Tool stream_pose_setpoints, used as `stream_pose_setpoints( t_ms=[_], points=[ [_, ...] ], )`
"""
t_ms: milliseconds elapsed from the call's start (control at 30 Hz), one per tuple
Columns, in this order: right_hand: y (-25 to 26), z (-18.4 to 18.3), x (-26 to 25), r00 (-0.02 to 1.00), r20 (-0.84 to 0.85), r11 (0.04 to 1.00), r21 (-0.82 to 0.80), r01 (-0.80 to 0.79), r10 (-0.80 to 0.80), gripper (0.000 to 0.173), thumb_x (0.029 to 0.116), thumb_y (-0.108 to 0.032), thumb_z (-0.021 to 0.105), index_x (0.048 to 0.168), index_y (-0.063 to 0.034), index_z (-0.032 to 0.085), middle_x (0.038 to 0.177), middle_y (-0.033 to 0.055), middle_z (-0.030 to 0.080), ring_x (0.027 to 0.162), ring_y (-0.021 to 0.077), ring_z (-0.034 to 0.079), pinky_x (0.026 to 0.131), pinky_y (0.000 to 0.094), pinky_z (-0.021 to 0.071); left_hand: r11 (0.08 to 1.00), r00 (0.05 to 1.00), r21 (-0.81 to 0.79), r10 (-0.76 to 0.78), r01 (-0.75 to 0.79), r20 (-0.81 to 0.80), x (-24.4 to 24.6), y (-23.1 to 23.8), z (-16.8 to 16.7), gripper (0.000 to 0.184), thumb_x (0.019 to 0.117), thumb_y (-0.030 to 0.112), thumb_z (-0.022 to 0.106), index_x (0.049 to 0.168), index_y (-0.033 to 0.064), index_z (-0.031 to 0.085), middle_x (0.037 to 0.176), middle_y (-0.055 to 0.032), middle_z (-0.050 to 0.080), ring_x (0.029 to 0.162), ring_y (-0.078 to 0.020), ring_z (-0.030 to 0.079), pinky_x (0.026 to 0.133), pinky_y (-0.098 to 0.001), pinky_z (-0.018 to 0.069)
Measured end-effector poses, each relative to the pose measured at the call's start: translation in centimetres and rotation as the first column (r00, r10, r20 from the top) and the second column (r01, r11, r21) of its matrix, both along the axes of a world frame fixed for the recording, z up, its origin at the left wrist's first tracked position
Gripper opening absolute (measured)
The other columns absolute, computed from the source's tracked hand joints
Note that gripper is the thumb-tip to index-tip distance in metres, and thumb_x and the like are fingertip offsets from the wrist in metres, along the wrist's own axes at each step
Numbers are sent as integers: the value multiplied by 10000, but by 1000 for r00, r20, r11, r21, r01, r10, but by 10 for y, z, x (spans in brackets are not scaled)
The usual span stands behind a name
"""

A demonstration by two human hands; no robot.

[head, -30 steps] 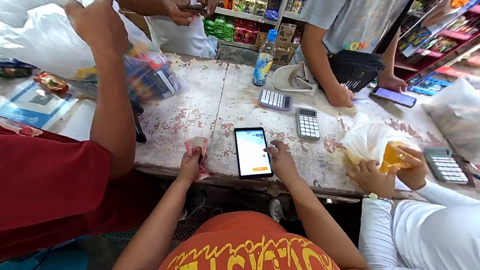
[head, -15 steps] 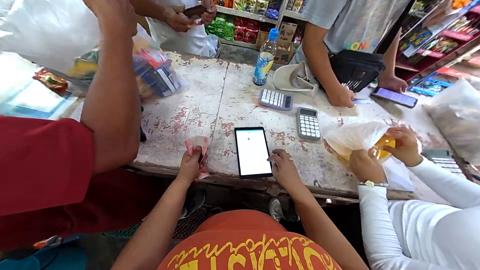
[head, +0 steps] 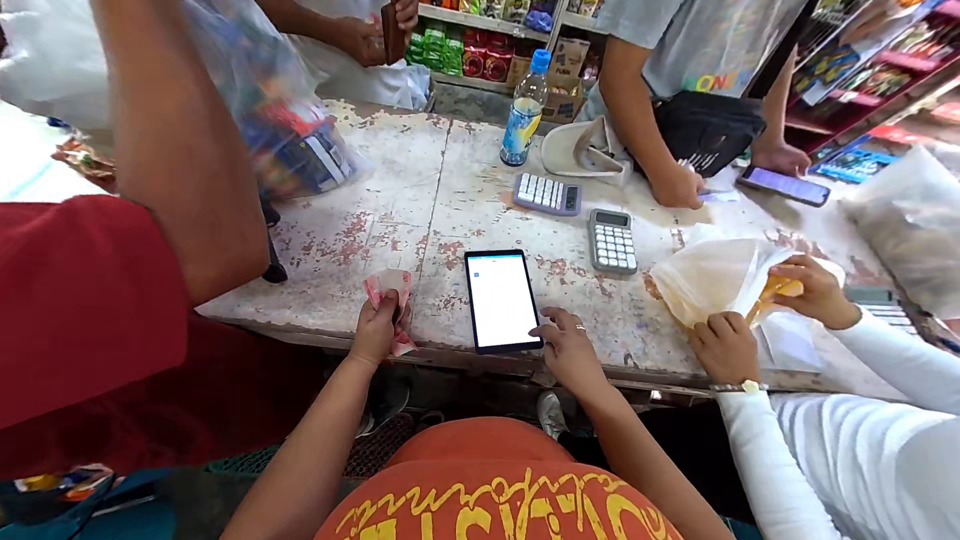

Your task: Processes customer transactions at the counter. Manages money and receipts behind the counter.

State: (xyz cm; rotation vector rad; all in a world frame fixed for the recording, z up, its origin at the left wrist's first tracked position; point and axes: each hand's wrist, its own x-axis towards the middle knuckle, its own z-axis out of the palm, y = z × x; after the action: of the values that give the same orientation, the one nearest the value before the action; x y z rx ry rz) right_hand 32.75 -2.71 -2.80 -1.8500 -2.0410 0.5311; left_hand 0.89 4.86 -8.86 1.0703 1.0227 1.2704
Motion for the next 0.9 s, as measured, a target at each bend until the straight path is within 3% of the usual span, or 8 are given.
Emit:
stream_pose_setpoints(
  t_ms=[333, 600, 700, 767, 900],
  points=[
    [3, 1, 3, 999, -18, 1000, 1, 31, -31, 323, 943, 44, 506, 1115, -36, 767, 1426, 213, 574, 1269, 443, 558, 1020, 581, 475, 1000, 1000, 9, -10, 9, 16, 1, 1, 0, 332, 1091, 193, 279, 1052, 63, 582, 659, 68, 578, 499, -11, 498, 501, -167, 456],
    [15, 8, -8, 1000, 27, 997, -81, 9, -7, 353, 965, -16, 483, 1212, -55, 732, 1467, 204, 545, 1317, 414, 535, 1062, 526, 463, 1000, 997, 13, -12, 11, 70, 2, 2, 4, 310, 1079, 152, 279, 986, 69, 563, 646, 70, 573, 493, -10, 493, 487, -166, 446],
    [20, 12, -20, 999, 21, 996, -87, -23, 25, 374, 960, 3, 471, 1224, -58, 729, 1484, 194, 533, 1353, 404, 509, 1084, 515, 452, 1000, 997, 6, -15, 15, 75, 2, 0, 4, 309, 1081, 164, 281, 1023, 47, 561, 641, 72, 566, 489, -9, 491, 486, -162, 446],
    [24, 12, -27, 998, 26, 996, -71, -55, 57, 414, 955, 16, 458, 1270, -74, 713, 1483, 172, 546, 1379, 393, 487, 1102, 514, 437, 1000, 998, 0, -7, 7, 69, 2, 0, 4, 310, 1085, 157, 278, 1051, 26, 556, 650, 66, 571, 491, -12, 495, 485, -163, 449],
    [29, 2, -40, 985, 62, 987, 16, -161, 160, 534, 940, 36, 448, 1434, -106, 594, 1465, 130, 581, 1403, 403, 472, 1096, 598, 415, 1000, 995, 5, -7, 7, 95, 2, 1, 5, 306, 1089, 146, 272, 1047, 28, 551, 643, 63, 563, 484, -9, 486, 476, -153, 441]
  ],
)
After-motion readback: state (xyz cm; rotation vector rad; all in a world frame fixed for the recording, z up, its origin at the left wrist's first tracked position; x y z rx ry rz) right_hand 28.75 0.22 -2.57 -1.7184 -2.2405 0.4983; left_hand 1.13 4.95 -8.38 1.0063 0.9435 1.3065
